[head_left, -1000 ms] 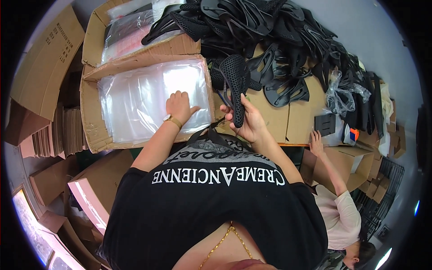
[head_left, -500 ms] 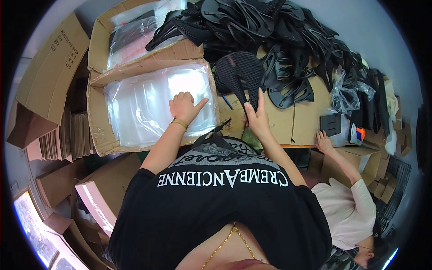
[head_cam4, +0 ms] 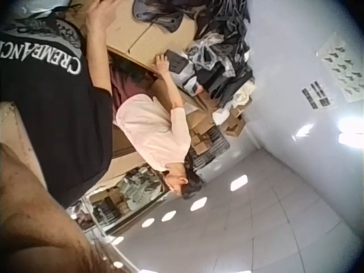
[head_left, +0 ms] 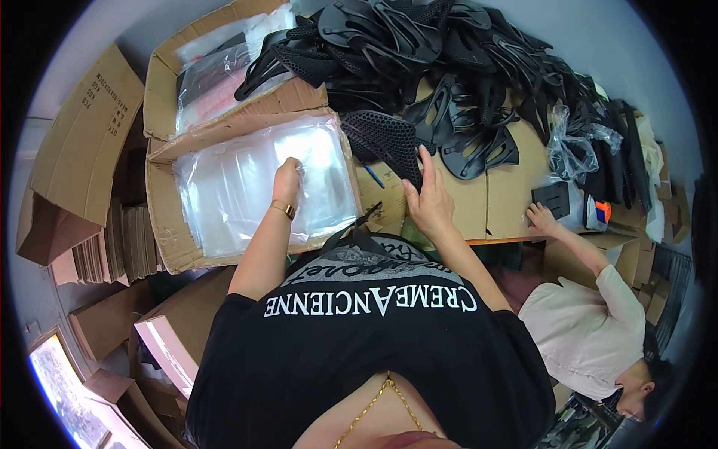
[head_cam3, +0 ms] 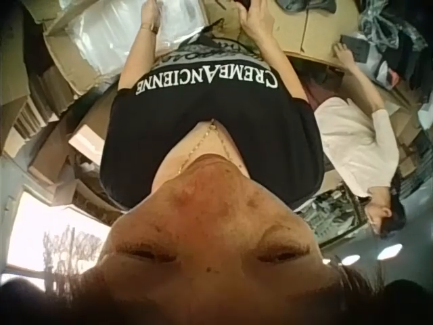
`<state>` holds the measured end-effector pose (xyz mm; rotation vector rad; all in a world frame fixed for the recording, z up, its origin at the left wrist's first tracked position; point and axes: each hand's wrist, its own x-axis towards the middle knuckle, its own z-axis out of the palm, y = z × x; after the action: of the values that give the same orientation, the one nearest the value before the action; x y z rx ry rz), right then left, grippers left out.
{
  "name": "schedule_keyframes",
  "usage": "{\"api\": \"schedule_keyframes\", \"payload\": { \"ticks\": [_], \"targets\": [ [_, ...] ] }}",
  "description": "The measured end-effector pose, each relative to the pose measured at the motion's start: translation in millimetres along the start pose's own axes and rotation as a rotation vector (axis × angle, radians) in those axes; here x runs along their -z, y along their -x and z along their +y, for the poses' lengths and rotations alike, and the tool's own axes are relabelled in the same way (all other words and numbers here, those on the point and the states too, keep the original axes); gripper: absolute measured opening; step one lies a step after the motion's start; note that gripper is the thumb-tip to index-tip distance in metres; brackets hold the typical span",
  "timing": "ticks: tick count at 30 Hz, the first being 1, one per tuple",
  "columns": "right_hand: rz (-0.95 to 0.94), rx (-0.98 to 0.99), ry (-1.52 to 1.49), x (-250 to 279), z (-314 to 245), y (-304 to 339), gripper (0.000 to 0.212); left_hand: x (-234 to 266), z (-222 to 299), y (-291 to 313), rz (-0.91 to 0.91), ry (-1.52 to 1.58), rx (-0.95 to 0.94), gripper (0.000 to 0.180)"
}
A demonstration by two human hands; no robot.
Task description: Inspecting bicycle seats for quality, marking them with a pen, and preparing them for packaging.
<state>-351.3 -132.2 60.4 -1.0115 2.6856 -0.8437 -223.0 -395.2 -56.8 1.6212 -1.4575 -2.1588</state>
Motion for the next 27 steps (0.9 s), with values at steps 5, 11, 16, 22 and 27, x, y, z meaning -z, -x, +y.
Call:
{"api": "schedule_keyframes", "payload": {
  "ticks": [5, 11, 16, 22, 27],
  "targets": [
    [-0.084, -0.12, -0.451, -2, 3, -9, 0.071, -8, 11, 31, -0.073, -0.031, -0.176, 0.039],
    [-0.259, -0.54, -1.06, -1, -4, -8, 0.058, -5, 4, 48, -0.257, -0.074, -0.154, 0.022],
    [-0.295, -0.484, -1.189, 8, -1, -13, 0.038, -17, 21, 78, -0.323, 0.129, -0.079, 0.021],
    [-0.765, -0.334, -1.333, 9, -10, -22, 0.053, -40, 29, 100, -0.412, -0.315, -0.285, 0.018],
    [-0.956, -0.257, -1.427, 2, -17, -16, 0.05, -44, 47, 121, -0.927, 0.135, -0.252, 0.033]
  ]
}}
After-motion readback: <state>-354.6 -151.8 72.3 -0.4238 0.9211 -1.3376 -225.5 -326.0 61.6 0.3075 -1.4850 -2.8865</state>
